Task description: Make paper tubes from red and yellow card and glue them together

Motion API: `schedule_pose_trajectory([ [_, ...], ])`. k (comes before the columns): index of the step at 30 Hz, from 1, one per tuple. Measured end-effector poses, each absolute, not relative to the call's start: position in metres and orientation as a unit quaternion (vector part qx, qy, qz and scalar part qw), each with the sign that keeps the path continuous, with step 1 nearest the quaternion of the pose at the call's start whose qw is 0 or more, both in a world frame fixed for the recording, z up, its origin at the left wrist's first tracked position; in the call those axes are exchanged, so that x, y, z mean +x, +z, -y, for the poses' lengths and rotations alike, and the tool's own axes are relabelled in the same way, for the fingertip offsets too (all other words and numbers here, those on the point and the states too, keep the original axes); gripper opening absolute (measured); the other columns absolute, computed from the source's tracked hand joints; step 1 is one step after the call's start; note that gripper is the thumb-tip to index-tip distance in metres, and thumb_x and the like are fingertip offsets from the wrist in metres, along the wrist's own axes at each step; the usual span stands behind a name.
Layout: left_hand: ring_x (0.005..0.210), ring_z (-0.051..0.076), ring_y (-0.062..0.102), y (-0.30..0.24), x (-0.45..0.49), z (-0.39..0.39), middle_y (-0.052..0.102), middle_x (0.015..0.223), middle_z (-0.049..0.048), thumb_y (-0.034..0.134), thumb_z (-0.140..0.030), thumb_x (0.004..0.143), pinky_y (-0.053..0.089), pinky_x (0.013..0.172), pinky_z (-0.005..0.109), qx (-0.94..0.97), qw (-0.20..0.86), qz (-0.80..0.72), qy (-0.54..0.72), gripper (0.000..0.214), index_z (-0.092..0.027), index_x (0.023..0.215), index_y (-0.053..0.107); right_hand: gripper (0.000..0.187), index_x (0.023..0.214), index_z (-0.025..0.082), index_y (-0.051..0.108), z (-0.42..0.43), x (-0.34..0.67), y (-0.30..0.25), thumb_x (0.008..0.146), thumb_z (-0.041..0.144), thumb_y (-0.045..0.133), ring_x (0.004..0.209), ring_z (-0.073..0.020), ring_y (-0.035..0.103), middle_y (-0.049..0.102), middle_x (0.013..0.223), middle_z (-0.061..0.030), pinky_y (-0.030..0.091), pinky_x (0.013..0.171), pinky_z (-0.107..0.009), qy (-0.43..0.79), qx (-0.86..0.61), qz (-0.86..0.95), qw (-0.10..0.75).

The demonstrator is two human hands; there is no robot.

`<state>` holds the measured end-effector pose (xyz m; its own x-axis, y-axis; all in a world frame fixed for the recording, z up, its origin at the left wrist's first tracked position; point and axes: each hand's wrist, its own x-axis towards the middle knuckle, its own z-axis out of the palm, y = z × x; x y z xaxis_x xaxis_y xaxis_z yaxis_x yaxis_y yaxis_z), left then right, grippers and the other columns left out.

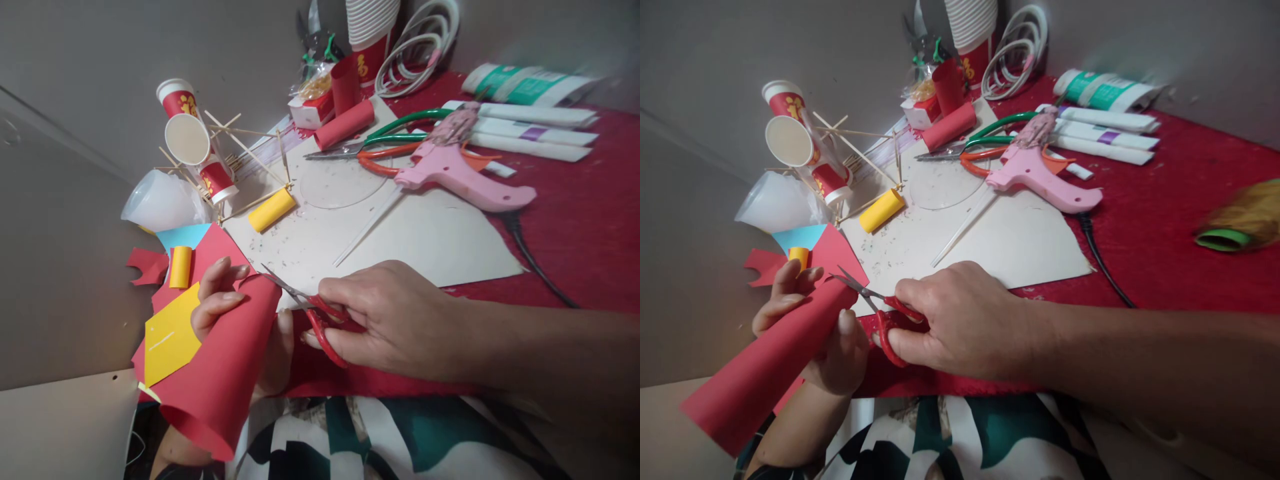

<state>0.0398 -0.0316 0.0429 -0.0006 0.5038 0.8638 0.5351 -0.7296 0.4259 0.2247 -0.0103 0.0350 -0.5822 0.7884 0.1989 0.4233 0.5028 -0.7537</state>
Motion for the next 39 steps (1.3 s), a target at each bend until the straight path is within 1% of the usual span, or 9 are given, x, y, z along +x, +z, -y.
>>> schedule_pose_trajectory([
  [5, 0.110, 0.019, 0.065, 0.0425, 0.0366, 0.0306, 0.058, 0.131, 0.0060, 0.074, -0.019, 0.079, 0.055, 0.096, 0.039, -0.717, 0.023, 0.379, -0.585, 0.038, -0.025, 0.112, 0.056, 0.031, 0.063, 0.021, 0.039, 0.0101, 0.2238, 0.0346, 0.084, 0.041, 0.050, 0.050, -0.0097, 0.026, 0.045, 0.052, 0.0032, 0.014, 0.056, -0.030, 0.335, -0.365, 0.827, 0.265],
  [9, 0.111, 0.020, 0.064, 0.0416, 0.0382, 0.0294, 0.058, 0.129, 0.0054, 0.075, -0.024, 0.081, 0.055, 0.097, 0.039, -0.710, 0.021, 0.381, -0.592, 0.035, -0.025, 0.111, 0.056, 0.031, 0.064, 0.021, 0.040, 0.0108, 0.2247, 0.0347, 0.084, 0.042, 0.049, 0.050, -0.0099, 0.027, 0.045, 0.053, 0.0030, 0.014, 0.057, -0.030, 0.340, -0.361, 0.828, 0.262],
  [13, 0.107, 0.018, 0.065, 0.0412, 0.0392, 0.0315, 0.057, 0.131, 0.0053, 0.075, -0.023, 0.082, 0.056, 0.093, 0.036, -0.706, 0.001, 0.378, -0.599, 0.036, -0.026, 0.112, 0.056, 0.030, 0.063, 0.020, 0.043, 0.0107, 0.2243, 0.0354, 0.081, 0.041, 0.053, 0.048, -0.0092, 0.028, 0.045, 0.051, 0.0038, 0.016, 0.055, -0.028, 0.356, -0.371, 0.818, 0.259],
  [18, 0.109, 0.018, 0.065, 0.0440, 0.0362, 0.0335, 0.057, 0.134, 0.0053, 0.074, -0.018, 0.079, 0.056, 0.097, 0.038, -0.717, -0.012, 0.380, -0.585, 0.038, -0.026, 0.113, 0.057, 0.021, 0.067, 0.021, 0.054, 0.0089, 0.2231, 0.0402, 0.078, 0.039, 0.057, 0.046, -0.0090, 0.032, 0.043, 0.049, 0.0047, 0.021, 0.051, -0.026, 0.421, -0.372, 0.789, 0.249],
  [21, 0.113, 0.018, 0.064, 0.0460, 0.0345, 0.0323, 0.057, 0.132, 0.0047, 0.073, -0.018, 0.081, 0.054, 0.100, 0.037, -0.718, -0.015, 0.384, -0.580, 0.037, -0.025, 0.112, 0.056, 0.019, 0.065, 0.021, 0.052, 0.0079, 0.2224, 0.0426, 0.076, 0.036, 0.059, 0.045, -0.0090, 0.032, 0.040, 0.047, 0.0057, 0.024, 0.050, -0.025, 0.441, -0.379, 0.776, 0.243],
  [27, 0.112, 0.018, 0.063, 0.0465, 0.0349, 0.0295, 0.056, 0.133, 0.0044, 0.075, -0.023, 0.082, 0.054, 0.100, 0.037, -0.705, -0.026, 0.390, -0.593, 0.035, -0.026, 0.110, 0.056, 0.019, 0.069, 0.022, 0.054, 0.0080, 0.2215, 0.0395, 0.075, 0.040, 0.058, 0.046, -0.0095, 0.033, 0.048, 0.052, 0.0042, 0.023, 0.050, -0.025, 0.423, -0.392, 0.780, 0.244],
  [29, 0.111, 0.017, 0.063, 0.0463, 0.0349, 0.0291, 0.057, 0.132, 0.0044, 0.076, -0.020, 0.081, 0.054, 0.101, 0.036, -0.708, -0.027, 0.380, -0.594, 0.035, -0.025, 0.109, 0.056, 0.020, 0.068, 0.022, 0.053, 0.0082, 0.2223, 0.0378, 0.075, 0.040, 0.057, 0.046, -0.0096, 0.033, 0.048, 0.052, 0.0040, 0.023, 0.050, -0.025, 0.416, -0.396, 0.779, 0.250],
  [32, 0.110, 0.016, 0.063, 0.0463, 0.0348, 0.0295, 0.058, 0.132, 0.0041, 0.077, -0.016, 0.078, 0.054, 0.100, 0.035, -0.719, -0.028, 0.370, -0.588, 0.037, -0.025, 0.108, 0.056, 0.021, 0.065, 0.022, 0.051, 0.0084, 0.2235, 0.0368, 0.074, 0.040, 0.057, 0.047, -0.0095, 0.033, 0.048, 0.052, 0.0041, 0.023, 0.051, -0.025, 0.416, -0.394, 0.778, 0.259],
  [39, 0.107, 0.016, 0.064, 0.0460, 0.0367, 0.0306, 0.059, 0.134, 0.0048, 0.076, -0.022, 0.081, 0.055, 0.094, 0.036, -0.710, -0.018, 0.392, -0.585, 0.032, -0.025, 0.105, 0.054, 0.025, 0.060, 0.022, 0.044, 0.0078, 0.2233, 0.0406, 0.073, 0.041, 0.054, 0.046, -0.0092, 0.031, 0.043, 0.049, 0.0046, 0.023, 0.051, -0.025, 0.418, -0.395, 0.774, 0.265],
])
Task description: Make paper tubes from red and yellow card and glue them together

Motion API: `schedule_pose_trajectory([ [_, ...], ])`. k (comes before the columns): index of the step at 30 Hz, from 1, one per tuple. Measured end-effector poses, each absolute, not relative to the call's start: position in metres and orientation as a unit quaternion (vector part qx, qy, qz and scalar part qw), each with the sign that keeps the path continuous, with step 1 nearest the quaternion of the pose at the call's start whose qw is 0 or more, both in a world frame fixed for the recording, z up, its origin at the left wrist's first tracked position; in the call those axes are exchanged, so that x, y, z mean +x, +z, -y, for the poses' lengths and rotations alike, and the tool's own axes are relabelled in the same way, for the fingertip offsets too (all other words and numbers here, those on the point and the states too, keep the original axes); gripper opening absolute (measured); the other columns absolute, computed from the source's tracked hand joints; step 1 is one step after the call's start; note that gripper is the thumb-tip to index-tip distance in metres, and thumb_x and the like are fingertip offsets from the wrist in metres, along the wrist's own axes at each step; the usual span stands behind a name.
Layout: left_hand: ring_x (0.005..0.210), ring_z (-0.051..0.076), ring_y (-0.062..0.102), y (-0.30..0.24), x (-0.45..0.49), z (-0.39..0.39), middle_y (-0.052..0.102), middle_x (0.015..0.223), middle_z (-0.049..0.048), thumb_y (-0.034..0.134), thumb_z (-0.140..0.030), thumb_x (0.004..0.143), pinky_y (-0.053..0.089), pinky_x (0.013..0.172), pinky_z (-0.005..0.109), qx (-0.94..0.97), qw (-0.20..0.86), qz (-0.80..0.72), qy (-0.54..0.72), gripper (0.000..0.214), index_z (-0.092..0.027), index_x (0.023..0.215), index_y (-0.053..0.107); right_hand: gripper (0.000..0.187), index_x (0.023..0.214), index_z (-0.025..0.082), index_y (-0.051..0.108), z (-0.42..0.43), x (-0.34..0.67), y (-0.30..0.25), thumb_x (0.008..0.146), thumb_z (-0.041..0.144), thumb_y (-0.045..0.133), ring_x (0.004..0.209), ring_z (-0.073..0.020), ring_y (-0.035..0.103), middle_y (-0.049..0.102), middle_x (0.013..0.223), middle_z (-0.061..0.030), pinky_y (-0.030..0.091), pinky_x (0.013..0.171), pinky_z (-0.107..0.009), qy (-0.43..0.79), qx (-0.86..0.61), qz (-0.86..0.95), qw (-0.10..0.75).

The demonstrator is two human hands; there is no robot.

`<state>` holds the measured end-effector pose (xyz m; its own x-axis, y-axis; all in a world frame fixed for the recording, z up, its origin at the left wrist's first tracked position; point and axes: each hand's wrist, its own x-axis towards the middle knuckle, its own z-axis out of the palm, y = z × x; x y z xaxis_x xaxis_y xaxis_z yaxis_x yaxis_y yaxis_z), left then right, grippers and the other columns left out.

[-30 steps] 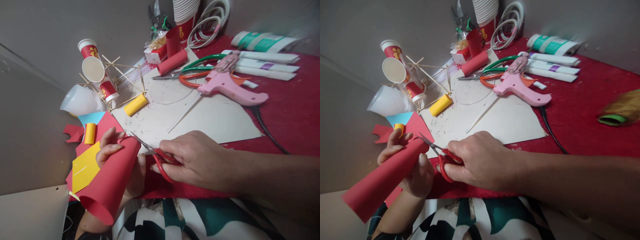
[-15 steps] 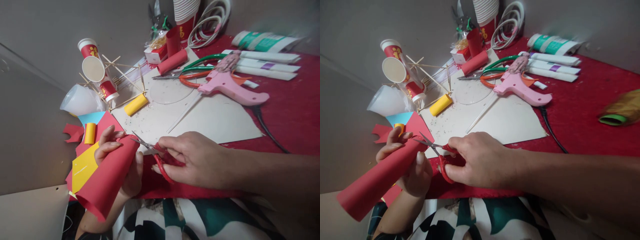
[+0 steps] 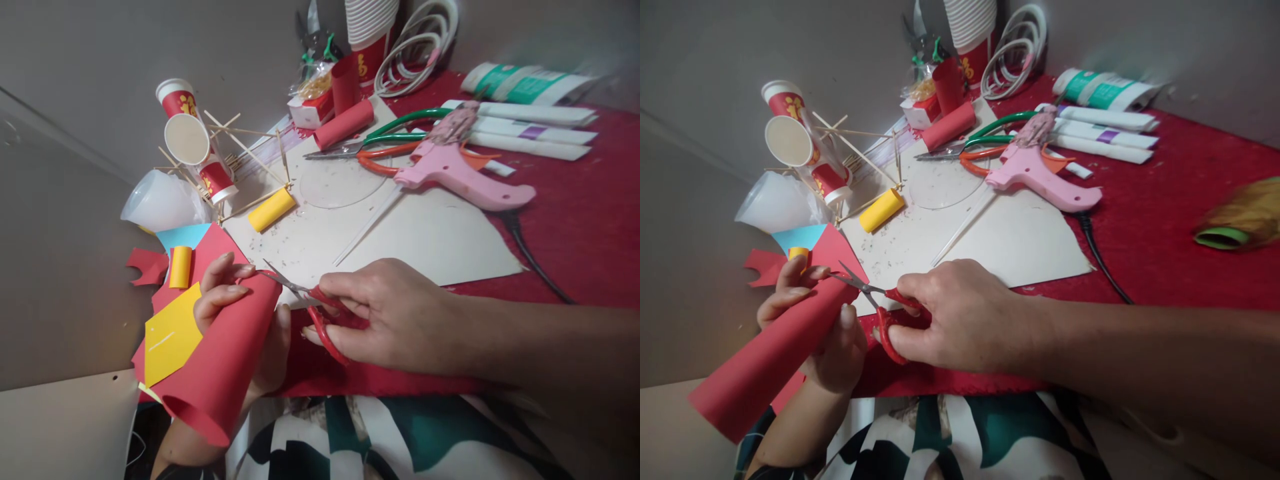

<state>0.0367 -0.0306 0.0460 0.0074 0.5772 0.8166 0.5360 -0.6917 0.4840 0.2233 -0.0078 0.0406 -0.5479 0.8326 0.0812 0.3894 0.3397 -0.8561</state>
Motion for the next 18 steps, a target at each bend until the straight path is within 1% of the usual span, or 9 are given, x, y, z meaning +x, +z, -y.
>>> schedule_pose_trajectory([
  [6, 0.106, 0.015, 0.063, 0.0463, 0.0356, 0.0300, 0.059, 0.134, 0.0059, 0.075, -0.014, 0.079, 0.053, 0.096, 0.035, 0.722, 0.035, -0.366, 0.586, 0.035, -0.023, 0.106, 0.056, 0.025, 0.060, 0.022, 0.044, 0.0076, 0.2229, 0.0389, 0.074, 0.041, 0.053, 0.047, -0.0092, 0.031, 0.044, 0.050, 0.0044, 0.023, 0.052, -0.026, 0.407, -0.393, 0.778, 0.273],
  [14, 0.105, 0.016, 0.063, 0.0467, 0.0344, 0.0297, 0.059, 0.134, 0.0046, 0.075, -0.012, 0.077, 0.053, 0.095, 0.036, 0.725, 0.041, -0.368, 0.581, 0.036, -0.024, 0.107, 0.057, 0.026, 0.060, 0.022, 0.046, 0.0076, 0.2229, 0.0378, 0.075, 0.042, 0.051, 0.048, -0.0098, 0.029, 0.044, 0.050, 0.0040, 0.021, 0.053, -0.027, 0.393, -0.398, 0.786, 0.262],
  [18, 0.106, 0.015, 0.062, 0.0459, 0.0343, 0.0288, 0.059, 0.135, 0.0043, 0.076, -0.012, 0.077, 0.053, 0.096, 0.035, 0.727, 0.044, -0.362, 0.583, 0.039, -0.024, 0.108, 0.057, 0.026, 0.061, 0.021, 0.045, 0.0074, 0.2218, 0.0367, 0.076, 0.042, 0.051, 0.047, -0.0093, 0.029, 0.044, 0.050, 0.0043, 0.022, 0.052, -0.027, 0.390, -0.392, 0.789, 0.269],
])
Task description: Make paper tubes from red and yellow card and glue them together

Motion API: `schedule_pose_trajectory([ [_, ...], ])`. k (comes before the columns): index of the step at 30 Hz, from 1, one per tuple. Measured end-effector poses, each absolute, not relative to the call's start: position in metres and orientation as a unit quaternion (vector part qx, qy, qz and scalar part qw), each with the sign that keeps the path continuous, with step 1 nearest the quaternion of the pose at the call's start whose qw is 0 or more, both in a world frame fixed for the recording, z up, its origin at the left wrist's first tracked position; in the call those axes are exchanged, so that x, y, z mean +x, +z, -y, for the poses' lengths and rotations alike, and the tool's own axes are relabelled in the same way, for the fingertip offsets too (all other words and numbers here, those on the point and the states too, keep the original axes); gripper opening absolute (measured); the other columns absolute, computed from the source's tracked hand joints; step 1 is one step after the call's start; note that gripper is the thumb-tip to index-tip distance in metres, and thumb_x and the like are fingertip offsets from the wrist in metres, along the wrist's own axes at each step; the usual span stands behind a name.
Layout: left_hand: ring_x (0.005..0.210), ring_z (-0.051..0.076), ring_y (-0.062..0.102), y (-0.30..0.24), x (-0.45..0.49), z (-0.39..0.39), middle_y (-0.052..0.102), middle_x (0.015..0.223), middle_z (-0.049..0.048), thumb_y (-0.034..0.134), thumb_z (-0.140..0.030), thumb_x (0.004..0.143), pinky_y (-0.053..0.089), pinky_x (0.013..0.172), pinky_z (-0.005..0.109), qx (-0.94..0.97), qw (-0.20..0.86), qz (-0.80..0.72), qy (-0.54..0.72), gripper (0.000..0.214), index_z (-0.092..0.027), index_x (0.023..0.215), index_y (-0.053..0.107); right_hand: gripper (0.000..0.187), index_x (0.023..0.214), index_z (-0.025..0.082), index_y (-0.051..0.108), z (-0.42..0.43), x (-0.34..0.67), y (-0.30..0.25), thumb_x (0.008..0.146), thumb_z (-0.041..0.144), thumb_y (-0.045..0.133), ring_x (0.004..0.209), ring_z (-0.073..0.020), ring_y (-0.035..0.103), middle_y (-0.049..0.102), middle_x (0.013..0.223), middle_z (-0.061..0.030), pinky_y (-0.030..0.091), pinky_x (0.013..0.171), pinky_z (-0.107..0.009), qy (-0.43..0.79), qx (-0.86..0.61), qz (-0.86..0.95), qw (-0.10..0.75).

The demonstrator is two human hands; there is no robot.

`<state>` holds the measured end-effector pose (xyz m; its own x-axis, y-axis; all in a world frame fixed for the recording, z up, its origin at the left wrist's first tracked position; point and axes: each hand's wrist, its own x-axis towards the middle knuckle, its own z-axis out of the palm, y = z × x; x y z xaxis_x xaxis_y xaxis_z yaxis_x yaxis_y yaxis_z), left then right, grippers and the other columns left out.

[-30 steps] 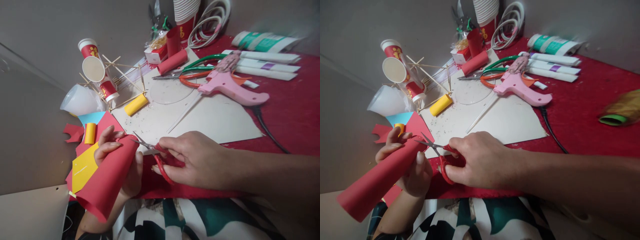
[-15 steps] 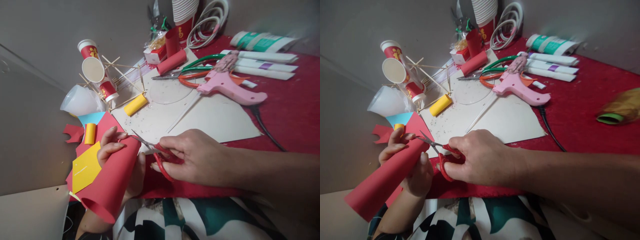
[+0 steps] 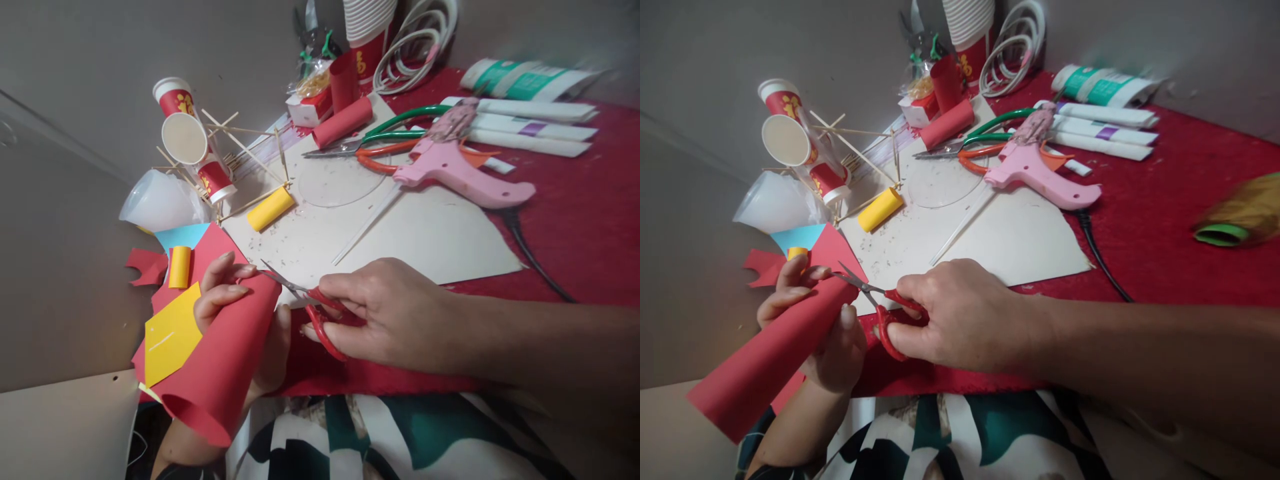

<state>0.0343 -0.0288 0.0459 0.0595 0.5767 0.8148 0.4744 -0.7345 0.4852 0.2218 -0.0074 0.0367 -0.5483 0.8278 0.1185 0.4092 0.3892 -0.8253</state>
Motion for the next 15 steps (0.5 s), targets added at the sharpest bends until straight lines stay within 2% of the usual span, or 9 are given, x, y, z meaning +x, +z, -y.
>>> schedule_pose_trajectory([
  [5, 0.106, 0.014, 0.062, 0.0449, 0.0352, 0.0275, 0.059, 0.135, 0.0039, 0.075, -0.006, 0.074, 0.052, 0.098, 0.032, 0.724, 0.058, -0.344, 0.595, 0.043, -0.024, 0.109, 0.059, 0.028, 0.060, 0.021, 0.044, 0.0080, 0.2224, 0.0342, 0.077, 0.041, 0.052, 0.047, -0.0087, 0.029, 0.042, 0.048, 0.0048, 0.021, 0.051, -0.026, 0.391, -0.388, 0.787, 0.278],
  [15, 0.107, 0.014, 0.063, 0.0431, 0.0342, 0.0262, 0.060, 0.134, 0.0042, 0.077, -0.007, 0.072, 0.052, 0.097, 0.031, 0.720, 0.067, -0.337, 0.603, 0.044, -0.022, 0.110, 0.061, 0.030, 0.059, 0.020, 0.043, 0.0085, 0.2221, 0.0314, 0.080, 0.041, 0.051, 0.046, -0.0084, 0.025, 0.038, 0.047, 0.0054, 0.017, 0.052, -0.028, 0.372, -0.386, 0.794, 0.286],
])
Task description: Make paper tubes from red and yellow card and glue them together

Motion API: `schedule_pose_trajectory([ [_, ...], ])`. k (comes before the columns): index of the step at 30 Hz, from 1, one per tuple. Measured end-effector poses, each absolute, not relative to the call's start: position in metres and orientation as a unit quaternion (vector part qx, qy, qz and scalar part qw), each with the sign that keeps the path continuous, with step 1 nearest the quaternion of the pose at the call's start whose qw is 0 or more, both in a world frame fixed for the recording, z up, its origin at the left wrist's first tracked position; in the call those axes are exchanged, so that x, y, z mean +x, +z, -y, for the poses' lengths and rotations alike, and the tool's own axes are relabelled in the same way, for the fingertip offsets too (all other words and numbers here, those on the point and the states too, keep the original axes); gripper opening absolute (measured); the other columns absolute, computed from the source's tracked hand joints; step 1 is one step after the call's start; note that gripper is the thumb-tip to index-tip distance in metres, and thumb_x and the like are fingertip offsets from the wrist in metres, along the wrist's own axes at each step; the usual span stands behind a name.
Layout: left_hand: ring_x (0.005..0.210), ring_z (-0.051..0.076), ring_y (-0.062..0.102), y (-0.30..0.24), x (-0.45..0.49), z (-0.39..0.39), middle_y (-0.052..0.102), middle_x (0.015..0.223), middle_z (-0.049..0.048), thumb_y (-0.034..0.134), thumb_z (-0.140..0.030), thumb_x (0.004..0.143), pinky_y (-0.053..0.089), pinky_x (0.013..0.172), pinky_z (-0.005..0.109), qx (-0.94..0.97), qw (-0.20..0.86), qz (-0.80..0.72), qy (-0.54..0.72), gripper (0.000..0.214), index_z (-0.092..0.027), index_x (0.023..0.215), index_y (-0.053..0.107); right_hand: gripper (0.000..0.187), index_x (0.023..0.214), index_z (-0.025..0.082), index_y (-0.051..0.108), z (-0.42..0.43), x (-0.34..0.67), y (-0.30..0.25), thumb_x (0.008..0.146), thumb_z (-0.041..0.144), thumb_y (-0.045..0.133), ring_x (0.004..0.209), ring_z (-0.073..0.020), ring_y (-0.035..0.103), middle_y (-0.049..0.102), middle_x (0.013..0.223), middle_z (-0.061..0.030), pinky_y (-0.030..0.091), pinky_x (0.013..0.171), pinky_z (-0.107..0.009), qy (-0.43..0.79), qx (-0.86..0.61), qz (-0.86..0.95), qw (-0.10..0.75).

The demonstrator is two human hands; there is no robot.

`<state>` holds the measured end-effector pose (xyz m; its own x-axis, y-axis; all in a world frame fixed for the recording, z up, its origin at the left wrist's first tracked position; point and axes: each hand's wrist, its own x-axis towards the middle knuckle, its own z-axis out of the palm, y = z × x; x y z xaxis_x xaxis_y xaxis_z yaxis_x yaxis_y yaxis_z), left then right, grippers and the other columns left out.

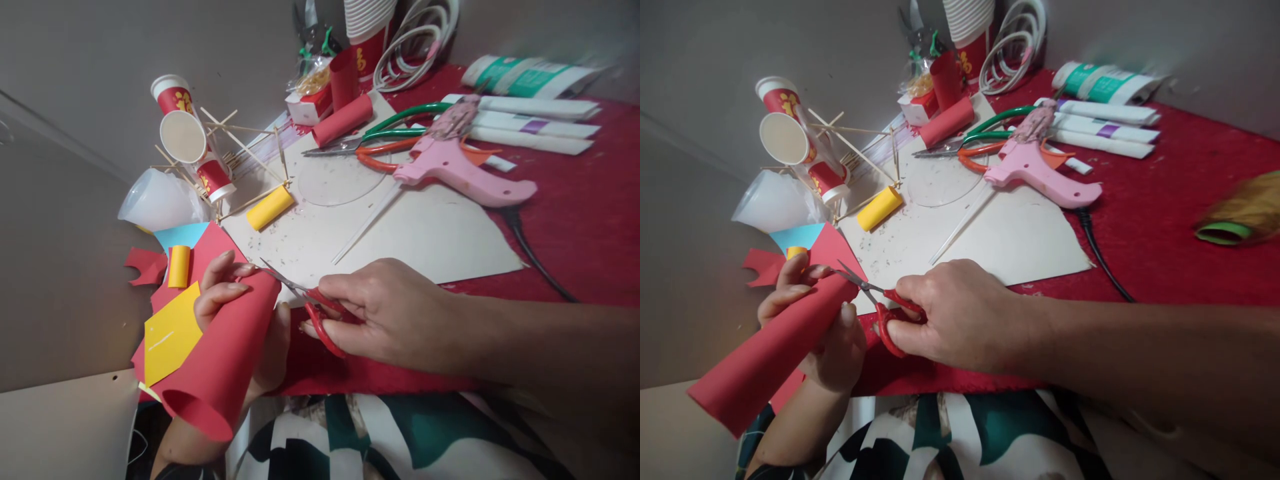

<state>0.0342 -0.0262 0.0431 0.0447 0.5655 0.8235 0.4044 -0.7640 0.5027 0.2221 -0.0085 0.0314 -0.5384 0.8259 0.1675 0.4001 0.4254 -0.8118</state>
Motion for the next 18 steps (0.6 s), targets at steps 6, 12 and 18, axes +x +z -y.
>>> schedule_pose_trajectory([
  [6, 0.106, 0.015, 0.063, 0.045, 0.033, 0.029, 0.059, 0.135, 0.0039, 0.076, -0.007, 0.072, 0.052, 0.097, 0.033, 0.722, 0.066, -0.356, 0.589, 0.045, -0.023, 0.112, 0.060, 0.030, 0.059, 0.021, 0.043, 0.009, 0.222, 0.030, 0.080, 0.040, 0.051, 0.045, -0.0085, 0.025, 0.038, 0.046, 0.0054, 0.017, 0.051, -0.027, 0.372, -0.381, 0.795, 0.289],
  [12, 0.102, 0.016, 0.062, 0.046, 0.038, 0.030, 0.060, 0.131, 0.0028, 0.076, -0.014, 0.076, 0.053, 0.093, 0.035, 0.711, 0.053, -0.361, 0.601, 0.036, -0.024, 0.107, 0.059, 0.024, 0.060, 0.022, 0.047, 0.009, 0.222, 0.035, 0.075, 0.039, 0.055, 0.045, -0.0088, 0.029, 0.045, 0.049, 0.0046, 0.021, 0.050, -0.026, 0.397, -0.387, 0.786, 0.272],
  [18, 0.108, 0.015, 0.061, 0.045, 0.029, 0.028, 0.057, 0.133, 0.0028, 0.077, -0.017, 0.079, 0.051, 0.099, 0.033, 0.710, 0.087, -0.366, 0.595, 0.040, -0.025, 0.114, 0.059, 0.024, 0.061, 0.022, 0.049, 0.009, 0.223, 0.042, 0.074, 0.038, 0.060, 0.045, -0.0080, 0.031, 0.042, 0.048, 0.0060, 0.024, 0.047, -0.023, 0.441, -0.380, 0.772, 0.254],
])
